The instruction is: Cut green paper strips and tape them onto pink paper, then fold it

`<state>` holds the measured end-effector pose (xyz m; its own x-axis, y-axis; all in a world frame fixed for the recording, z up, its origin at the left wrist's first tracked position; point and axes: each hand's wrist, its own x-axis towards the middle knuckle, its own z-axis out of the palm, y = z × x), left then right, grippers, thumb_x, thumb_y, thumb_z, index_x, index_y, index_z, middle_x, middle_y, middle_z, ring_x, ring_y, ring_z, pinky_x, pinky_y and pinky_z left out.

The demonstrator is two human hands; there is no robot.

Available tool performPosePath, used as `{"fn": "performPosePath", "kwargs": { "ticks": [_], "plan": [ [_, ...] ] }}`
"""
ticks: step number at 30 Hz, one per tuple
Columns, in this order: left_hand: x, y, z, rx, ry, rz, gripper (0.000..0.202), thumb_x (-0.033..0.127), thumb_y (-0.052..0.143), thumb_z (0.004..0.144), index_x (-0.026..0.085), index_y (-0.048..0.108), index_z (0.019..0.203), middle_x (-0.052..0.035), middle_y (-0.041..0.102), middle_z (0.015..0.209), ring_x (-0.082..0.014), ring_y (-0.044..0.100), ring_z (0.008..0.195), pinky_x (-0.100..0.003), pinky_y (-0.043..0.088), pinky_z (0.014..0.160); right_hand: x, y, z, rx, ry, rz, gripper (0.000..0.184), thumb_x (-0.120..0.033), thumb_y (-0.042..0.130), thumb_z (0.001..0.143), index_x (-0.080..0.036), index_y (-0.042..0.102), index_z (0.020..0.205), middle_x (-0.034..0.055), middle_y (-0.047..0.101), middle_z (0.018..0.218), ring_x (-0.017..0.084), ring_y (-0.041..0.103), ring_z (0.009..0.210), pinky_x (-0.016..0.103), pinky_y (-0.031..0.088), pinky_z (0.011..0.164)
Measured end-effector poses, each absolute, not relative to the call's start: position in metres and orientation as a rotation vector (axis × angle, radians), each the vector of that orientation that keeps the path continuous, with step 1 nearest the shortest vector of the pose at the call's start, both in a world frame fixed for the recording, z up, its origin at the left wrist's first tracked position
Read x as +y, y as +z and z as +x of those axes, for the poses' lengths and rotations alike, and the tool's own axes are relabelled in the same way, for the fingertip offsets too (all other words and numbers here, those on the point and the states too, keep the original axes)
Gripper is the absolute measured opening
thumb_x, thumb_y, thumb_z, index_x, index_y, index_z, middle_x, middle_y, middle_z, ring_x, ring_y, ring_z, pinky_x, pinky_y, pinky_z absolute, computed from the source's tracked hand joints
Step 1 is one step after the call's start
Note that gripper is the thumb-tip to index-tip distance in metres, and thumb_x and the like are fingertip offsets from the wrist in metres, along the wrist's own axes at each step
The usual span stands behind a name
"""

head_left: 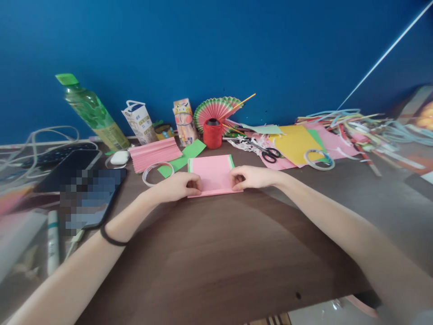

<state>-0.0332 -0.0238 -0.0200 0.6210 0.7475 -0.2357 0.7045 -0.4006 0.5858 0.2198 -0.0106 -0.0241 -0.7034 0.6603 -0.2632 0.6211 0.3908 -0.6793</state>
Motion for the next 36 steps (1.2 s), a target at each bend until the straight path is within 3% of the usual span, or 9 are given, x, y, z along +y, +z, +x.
{"fn": "performPosePath", "kwargs": {
  "ticks": [25,30,36],
  "plan": [
    [-0.0227,-0.0271,-0.0346,1.088,0.038,2.264,0.010,0.028,0.051,0.076,0.019,0.052,0.080,0.0019,0.053,0.072,-0.0119,0.047,0.066,-0.022,0.035,0.058,-0.0109,-0.0275,0.2191,-2.624,1.113,-1.188,0.011,-0.022,0.059,0.071,-0.016,0.052,0.067,-0.0007,0.049,0.068,0.011,0.042,0.064,0.023,0.033,0.057],
    [-0.0267,-0.0247,-0.0325,0.960,0.056,2.352,0.019,0.023,0.043,0.081,0.020,0.050,0.099,-0.0028,0.052,0.097,-0.0156,0.048,0.087,-0.027,0.038,0.078,-0.0114,-0.0283,0.2198,-2.660,1.080,-1.171,0.009,-0.023,0.058,0.072,-0.016,0.053,0.070,0.0001,0.049,0.071,0.013,0.041,0.067,0.024,0.033,0.060],
    [-0.0252,-0.0279,-0.0334,0.924,-0.018,2.416,0.029,0.025,0.038,0.086,0.029,0.054,0.110,-0.0033,0.044,0.108,-0.0197,0.037,0.105,-0.035,0.026,0.096,-0.0155,-0.0274,0.2196,-2.702,1.014,-1.050,0.009,-0.021,0.054,0.076,-0.017,0.054,0.084,0.0032,0.051,0.085,0.016,0.044,0.085,0.028,0.037,0.076]
  ]
}}
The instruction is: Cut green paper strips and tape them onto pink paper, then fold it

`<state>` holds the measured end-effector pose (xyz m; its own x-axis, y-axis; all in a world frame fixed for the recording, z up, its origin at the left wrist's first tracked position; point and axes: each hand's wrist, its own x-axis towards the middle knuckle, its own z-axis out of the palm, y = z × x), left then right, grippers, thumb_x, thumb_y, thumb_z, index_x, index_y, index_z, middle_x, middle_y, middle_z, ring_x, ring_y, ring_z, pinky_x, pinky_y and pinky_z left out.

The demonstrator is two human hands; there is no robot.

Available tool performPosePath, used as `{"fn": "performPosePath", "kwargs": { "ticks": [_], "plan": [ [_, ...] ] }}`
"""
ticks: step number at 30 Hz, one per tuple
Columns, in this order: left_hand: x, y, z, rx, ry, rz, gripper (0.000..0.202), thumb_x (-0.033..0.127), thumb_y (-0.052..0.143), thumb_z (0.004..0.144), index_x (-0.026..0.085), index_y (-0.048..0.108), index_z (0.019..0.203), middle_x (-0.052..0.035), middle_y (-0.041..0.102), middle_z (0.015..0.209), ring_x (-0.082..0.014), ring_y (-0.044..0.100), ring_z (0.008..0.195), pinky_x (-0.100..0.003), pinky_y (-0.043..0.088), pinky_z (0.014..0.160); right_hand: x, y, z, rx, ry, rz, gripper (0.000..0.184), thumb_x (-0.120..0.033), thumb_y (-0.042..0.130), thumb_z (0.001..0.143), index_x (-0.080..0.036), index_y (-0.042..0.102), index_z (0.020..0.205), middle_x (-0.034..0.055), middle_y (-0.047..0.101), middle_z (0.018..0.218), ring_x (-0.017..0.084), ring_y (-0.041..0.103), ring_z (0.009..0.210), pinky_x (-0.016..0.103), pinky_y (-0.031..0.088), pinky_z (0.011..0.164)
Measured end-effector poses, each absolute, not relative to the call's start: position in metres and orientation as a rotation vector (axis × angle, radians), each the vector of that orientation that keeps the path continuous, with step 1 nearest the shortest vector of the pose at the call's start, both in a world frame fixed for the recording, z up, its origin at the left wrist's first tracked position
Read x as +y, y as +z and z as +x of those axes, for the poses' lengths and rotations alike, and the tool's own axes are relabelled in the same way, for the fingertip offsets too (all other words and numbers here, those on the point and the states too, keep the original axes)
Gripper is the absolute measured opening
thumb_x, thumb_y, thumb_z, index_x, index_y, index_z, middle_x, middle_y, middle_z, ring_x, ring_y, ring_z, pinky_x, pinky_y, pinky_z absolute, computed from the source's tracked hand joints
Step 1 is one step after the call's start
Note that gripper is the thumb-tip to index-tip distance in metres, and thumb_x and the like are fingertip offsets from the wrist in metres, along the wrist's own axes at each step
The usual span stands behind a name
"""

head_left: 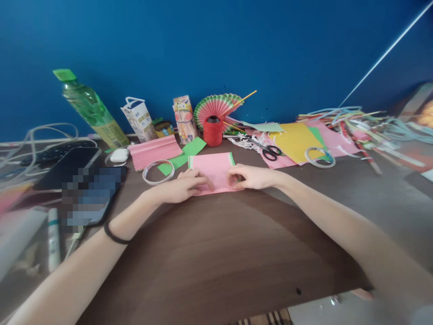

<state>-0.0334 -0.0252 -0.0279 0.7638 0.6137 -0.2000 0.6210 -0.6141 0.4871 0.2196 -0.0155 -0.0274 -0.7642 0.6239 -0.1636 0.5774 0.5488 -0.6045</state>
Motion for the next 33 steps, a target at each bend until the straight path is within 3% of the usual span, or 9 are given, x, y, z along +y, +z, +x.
{"fn": "performPosePath", "kwargs": {
  "ticks": [7,13,24,33],
  "plan": [
    [-0.0267,-0.0269,-0.0313,1.012,-0.102,2.403,0.033,0.023,0.038,0.087,0.035,0.053,0.114,-0.0016,0.042,0.118,-0.0209,0.033,0.109,-0.039,0.022,0.097,-0.0151,-0.0289,0.2210,-2.767,1.008,-0.921,0.029,-0.023,0.050,0.081,-0.027,0.057,0.109,0.0044,0.045,0.115,0.022,0.034,0.111,0.046,0.023,0.099],
    [-0.0263,-0.0284,-0.0318,0.991,-0.090,2.390,0.033,0.024,0.038,0.087,0.036,0.054,0.113,-0.0017,0.040,0.119,-0.0216,0.032,0.111,-0.041,0.020,0.098,-0.0126,-0.0301,0.2205,-2.802,1.015,-0.888,0.036,-0.022,0.049,0.083,-0.033,0.056,0.117,0.0039,0.044,0.121,0.022,0.031,0.116,0.048,0.018,0.102],
    [-0.0197,-0.0359,-0.0365,0.894,-0.005,2.374,0.027,0.028,0.040,0.087,0.033,0.056,0.108,-0.0019,0.042,0.116,-0.0208,0.032,0.113,-0.040,0.019,0.101,-0.0119,-0.0340,0.2218,-2.802,1.009,-0.890,0.034,-0.018,0.049,0.081,-0.034,0.061,0.109,0.0018,0.043,0.124,0.023,0.030,0.119,0.050,0.016,0.103],
    [-0.0230,-0.0327,-0.0341,0.949,-0.037,2.395,0.025,0.031,0.040,0.086,0.031,0.061,0.099,-0.0019,0.042,0.115,-0.0217,0.032,0.110,-0.040,0.021,0.099,-0.0119,-0.0323,0.2200,-2.798,1.024,-0.904,0.027,-0.023,0.050,0.082,-0.031,0.063,0.104,0.0028,0.044,0.122,0.022,0.031,0.120,0.050,0.012,0.105]
  ]
}}
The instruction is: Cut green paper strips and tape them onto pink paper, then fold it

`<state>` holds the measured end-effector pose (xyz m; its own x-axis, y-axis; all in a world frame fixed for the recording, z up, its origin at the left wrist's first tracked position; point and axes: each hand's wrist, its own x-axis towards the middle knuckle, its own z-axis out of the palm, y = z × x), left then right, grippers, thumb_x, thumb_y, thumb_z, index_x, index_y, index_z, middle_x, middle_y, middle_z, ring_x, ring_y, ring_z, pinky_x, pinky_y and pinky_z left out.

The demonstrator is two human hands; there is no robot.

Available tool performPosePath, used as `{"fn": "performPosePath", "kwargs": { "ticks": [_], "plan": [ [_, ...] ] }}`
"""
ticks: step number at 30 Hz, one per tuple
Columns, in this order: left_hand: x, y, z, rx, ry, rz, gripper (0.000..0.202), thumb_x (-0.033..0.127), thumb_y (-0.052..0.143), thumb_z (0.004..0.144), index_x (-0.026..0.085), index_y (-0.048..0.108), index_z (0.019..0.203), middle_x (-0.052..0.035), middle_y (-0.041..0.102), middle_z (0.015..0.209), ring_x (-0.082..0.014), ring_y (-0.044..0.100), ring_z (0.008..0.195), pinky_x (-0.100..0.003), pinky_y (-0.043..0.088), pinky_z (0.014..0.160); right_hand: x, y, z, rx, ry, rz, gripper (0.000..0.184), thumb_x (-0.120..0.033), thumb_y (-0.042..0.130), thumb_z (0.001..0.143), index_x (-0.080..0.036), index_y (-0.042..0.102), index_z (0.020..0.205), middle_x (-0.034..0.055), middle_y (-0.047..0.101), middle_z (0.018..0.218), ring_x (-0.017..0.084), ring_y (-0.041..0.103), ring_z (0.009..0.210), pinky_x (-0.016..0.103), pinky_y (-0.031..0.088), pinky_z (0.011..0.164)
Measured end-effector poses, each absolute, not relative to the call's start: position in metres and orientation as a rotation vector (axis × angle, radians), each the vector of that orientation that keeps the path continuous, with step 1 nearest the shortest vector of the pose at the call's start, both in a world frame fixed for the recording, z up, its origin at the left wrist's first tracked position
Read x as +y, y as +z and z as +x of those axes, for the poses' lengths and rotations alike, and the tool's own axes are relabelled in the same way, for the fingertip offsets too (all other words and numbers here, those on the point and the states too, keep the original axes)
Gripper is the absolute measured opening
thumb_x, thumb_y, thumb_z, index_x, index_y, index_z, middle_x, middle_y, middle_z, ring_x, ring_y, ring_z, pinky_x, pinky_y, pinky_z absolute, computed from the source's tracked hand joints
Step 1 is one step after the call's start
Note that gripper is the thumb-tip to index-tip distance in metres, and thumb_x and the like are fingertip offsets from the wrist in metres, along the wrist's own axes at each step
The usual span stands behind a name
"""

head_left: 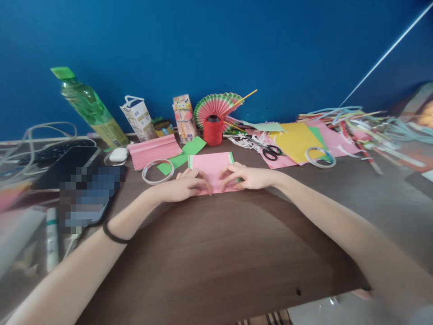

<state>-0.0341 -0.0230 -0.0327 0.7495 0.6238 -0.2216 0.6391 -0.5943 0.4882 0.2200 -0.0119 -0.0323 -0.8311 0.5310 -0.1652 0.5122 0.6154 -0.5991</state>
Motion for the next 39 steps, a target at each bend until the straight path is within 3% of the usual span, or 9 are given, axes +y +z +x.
{"fn": "performPosePath", "kwargs": {
  "ticks": [9,14,22,27,31,35,39],
  "plan": [
    [-0.023,-0.026,-0.031,0.965,-0.082,2.351,0.022,0.028,0.039,0.085,0.026,0.061,0.091,-0.0019,0.044,0.115,-0.0205,0.035,0.111,-0.038,0.020,0.100,-0.011,-0.035,0.221,-2.772,1.041,-0.917,0.016,-0.025,0.051,0.081,-0.024,0.064,0.091,0.0039,0.045,0.122,0.022,0.032,0.120,0.047,0.015,0.105],
    [-0.024,-0.022,-0.032,0.960,-0.066,2.417,0.020,0.023,0.041,0.082,0.023,0.060,0.088,-0.0031,0.048,0.103,-0.0187,0.041,0.103,-0.034,0.027,0.094,-0.014,-0.032,0.220,-2.766,0.999,-0.928,0.017,-0.020,0.049,0.081,-0.023,0.065,0.086,0.0047,0.045,0.119,0.022,0.033,0.118,0.045,0.019,0.103],
    [-0.017,-0.018,-0.041,0.868,-0.111,2.377,0.018,0.021,0.041,0.080,0.018,0.059,0.079,-0.0025,0.054,0.087,-0.0155,0.046,0.090,-0.025,0.035,0.083,-0.018,-0.025,0.218,-2.827,0.937,-0.967,0.009,-0.017,0.052,0.078,-0.018,0.061,0.080,0.0046,0.050,0.086,0.018,0.046,0.090,0.031,0.036,0.082],
    [-0.023,-0.011,-0.040,0.918,-0.136,2.331,0.017,0.014,0.044,0.073,0.018,0.059,0.079,-0.0023,0.056,0.086,-0.0137,0.050,0.080,-0.023,0.038,0.073,-0.028,-0.021,0.215,-2.824,0.797,-1.075,0.010,-0.012,0.049,0.076,-0.019,0.056,0.074,0.0048,0.056,0.084,0.018,0.049,0.084,0.028,0.035,0.073],
    [-0.026,-0.009,-0.037,1.010,-0.117,2.321,0.007,0.022,0.053,0.070,0.018,0.054,0.076,-0.0003,0.054,0.081,-0.0126,0.049,0.073,-0.022,0.038,0.064,-0.033,-0.018,0.213,-2.828,0.679,-1.131,0.004,-0.016,0.054,0.073,-0.019,0.052,0.071,0.0033,0.057,0.082,0.017,0.050,0.079,0.026,0.032,0.066],
    [-0.025,-0.012,-0.039,1.072,-0.088,2.322,0.012,0.030,0.051,0.075,0.019,0.053,0.080,0.0008,0.056,0.078,-0.0120,0.051,0.069,-0.021,0.037,0.060,-0.033,-0.017,0.213,-2.801,0.651,-1.253,0.007,-0.025,0.055,0.074,-0.018,0.051,0.073,0.0024,0.057,0.080,0.013,0.048,0.068,0.023,0.029,0.056],
    [-0.022,-0.008,-0.044,1.114,-0.073,2.331,0.017,0.030,0.046,0.079,0.019,0.057,0.084,0.0009,0.061,0.080,-0.0111,0.053,0.069,-0.021,0.038,0.061,-0.033,-0.015,0.213,-2.822,0.564,-1.205,0.006,-0.017,0.048,0.075,-0.018,0.053,0.075,0.0023,0.060,0.080,0.012,0.049,0.066,0.022,0.029,0.056]
  ]
}}
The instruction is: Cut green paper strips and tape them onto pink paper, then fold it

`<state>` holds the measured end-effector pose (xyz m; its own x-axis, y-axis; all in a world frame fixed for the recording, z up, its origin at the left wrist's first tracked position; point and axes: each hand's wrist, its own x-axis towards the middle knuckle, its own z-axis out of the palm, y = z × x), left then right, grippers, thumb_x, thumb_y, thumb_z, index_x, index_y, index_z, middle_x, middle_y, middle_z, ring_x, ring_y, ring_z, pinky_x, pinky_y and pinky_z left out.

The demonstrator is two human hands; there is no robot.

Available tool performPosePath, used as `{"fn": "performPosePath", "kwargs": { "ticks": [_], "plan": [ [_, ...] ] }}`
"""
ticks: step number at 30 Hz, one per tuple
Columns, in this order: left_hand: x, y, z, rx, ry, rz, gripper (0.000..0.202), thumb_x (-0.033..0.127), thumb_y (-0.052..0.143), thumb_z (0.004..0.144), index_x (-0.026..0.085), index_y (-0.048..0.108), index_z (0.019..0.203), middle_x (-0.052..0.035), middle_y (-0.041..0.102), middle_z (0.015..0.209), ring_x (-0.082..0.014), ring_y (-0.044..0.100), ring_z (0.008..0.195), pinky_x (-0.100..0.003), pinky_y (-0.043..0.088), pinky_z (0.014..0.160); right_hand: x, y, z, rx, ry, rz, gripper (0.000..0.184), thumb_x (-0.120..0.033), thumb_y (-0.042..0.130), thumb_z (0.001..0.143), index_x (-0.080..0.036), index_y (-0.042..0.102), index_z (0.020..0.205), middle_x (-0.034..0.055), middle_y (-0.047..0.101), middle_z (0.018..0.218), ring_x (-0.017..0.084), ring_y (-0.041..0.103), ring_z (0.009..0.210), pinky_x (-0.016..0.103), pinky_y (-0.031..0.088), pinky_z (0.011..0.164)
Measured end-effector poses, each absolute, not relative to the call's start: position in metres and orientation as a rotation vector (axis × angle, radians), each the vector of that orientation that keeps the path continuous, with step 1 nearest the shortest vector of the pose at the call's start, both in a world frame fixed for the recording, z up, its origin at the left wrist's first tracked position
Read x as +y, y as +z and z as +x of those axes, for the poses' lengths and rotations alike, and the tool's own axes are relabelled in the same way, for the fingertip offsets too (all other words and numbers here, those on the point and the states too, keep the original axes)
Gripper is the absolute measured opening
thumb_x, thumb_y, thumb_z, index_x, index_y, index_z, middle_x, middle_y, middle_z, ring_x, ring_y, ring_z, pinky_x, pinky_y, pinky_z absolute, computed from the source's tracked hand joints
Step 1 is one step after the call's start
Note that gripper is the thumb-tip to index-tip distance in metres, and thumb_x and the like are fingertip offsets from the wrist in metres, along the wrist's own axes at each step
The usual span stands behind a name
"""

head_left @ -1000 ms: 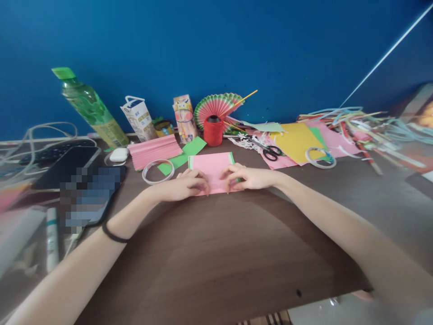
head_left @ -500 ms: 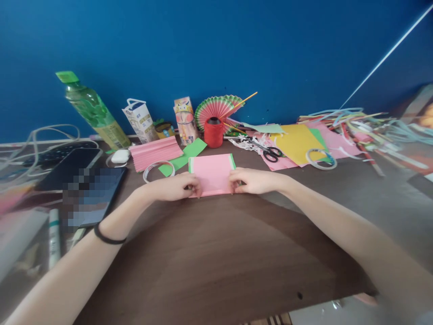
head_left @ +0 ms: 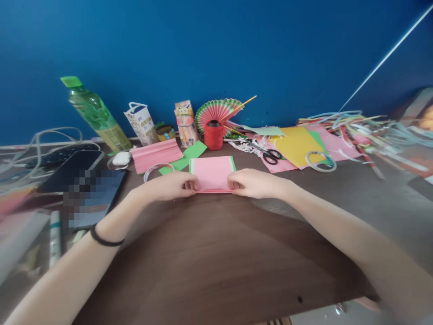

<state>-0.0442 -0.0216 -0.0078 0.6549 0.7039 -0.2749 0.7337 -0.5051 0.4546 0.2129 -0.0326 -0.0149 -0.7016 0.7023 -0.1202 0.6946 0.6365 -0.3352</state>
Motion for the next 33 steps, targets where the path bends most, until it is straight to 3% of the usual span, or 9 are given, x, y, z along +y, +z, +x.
{"fn": "performPosePath", "kwargs": {
  "ticks": [7,15,18,23,26,33],
  "plan": [
    [-0.020,0.010,-0.050,1.275,0.283,2.324,0.025,0.038,0.043,0.081,0.019,0.059,0.083,0.0012,0.062,0.082,-0.0126,0.054,0.076,-0.023,0.039,0.070,-0.030,0.003,0.218,-2.507,0.555,-1.140,0.013,-0.013,0.045,0.076,-0.016,0.057,0.080,0.0027,0.059,0.079,0.011,0.050,0.068,0.023,0.035,0.062],
    [-0.023,0.021,-0.050,1.179,0.715,1.668,0.027,0.042,0.054,0.069,0.016,0.054,0.074,-0.0035,0.061,0.070,-0.0137,0.056,0.063,-0.025,0.044,0.058,-0.029,0.013,0.220,-1.918,1.088,-0.945,0.023,-0.034,0.055,0.078,-0.014,0.060,0.089,0.0042,0.061,0.085,0.012,0.054,0.072,0.025,0.041,0.062],
    [-0.019,0.016,-0.051,1.179,0.686,1.655,0.028,0.042,0.055,0.070,0.015,0.057,0.077,-0.0053,0.064,0.075,-0.0149,0.058,0.066,-0.027,0.046,0.061,-0.026,0.009,0.220,-1.873,1.070,-0.967,0.024,-0.034,0.058,0.076,-0.014,0.061,0.089,0.0046,0.062,0.084,0.012,0.056,0.071,0.025,0.042,0.062],
    [-0.012,0.001,-0.053,1.356,0.440,2.165,0.023,0.038,0.053,0.074,0.019,0.063,0.081,-0.0010,0.065,0.081,-0.0162,0.057,0.077,-0.029,0.043,0.073,-0.020,-0.007,0.218,-2.215,0.657,-1.167,0.012,-0.022,0.056,0.076,-0.016,0.064,0.084,0.0032,0.063,0.083,0.013,0.055,0.072,0.027,0.041,0.068],
    [-0.014,-0.006,-0.050,1.412,0.313,2.340,0.020,0.033,0.047,0.078,0.021,0.063,0.082,0.0010,0.065,0.084,-0.0152,0.057,0.077,-0.027,0.041,0.073,-0.017,-0.019,0.215,-2.448,0.497,-1.170,0.012,-0.019,0.053,0.080,-0.016,0.064,0.083,0.0039,0.062,0.086,0.014,0.055,0.078,0.028,0.039,0.072],
    [-0.015,-0.016,-0.044,1.323,0.157,2.437,0.016,0.028,0.046,0.079,0.019,0.059,0.082,0.0004,0.063,0.080,-0.0142,0.056,0.075,-0.025,0.040,0.067,-0.012,-0.036,0.213,-2.564,0.502,-1.139,0.013,-0.017,0.049,0.083,-0.015,0.062,0.085,0.0044,0.058,0.083,0.014,0.053,0.076,0.026,0.038,0.072]
  ]
}}
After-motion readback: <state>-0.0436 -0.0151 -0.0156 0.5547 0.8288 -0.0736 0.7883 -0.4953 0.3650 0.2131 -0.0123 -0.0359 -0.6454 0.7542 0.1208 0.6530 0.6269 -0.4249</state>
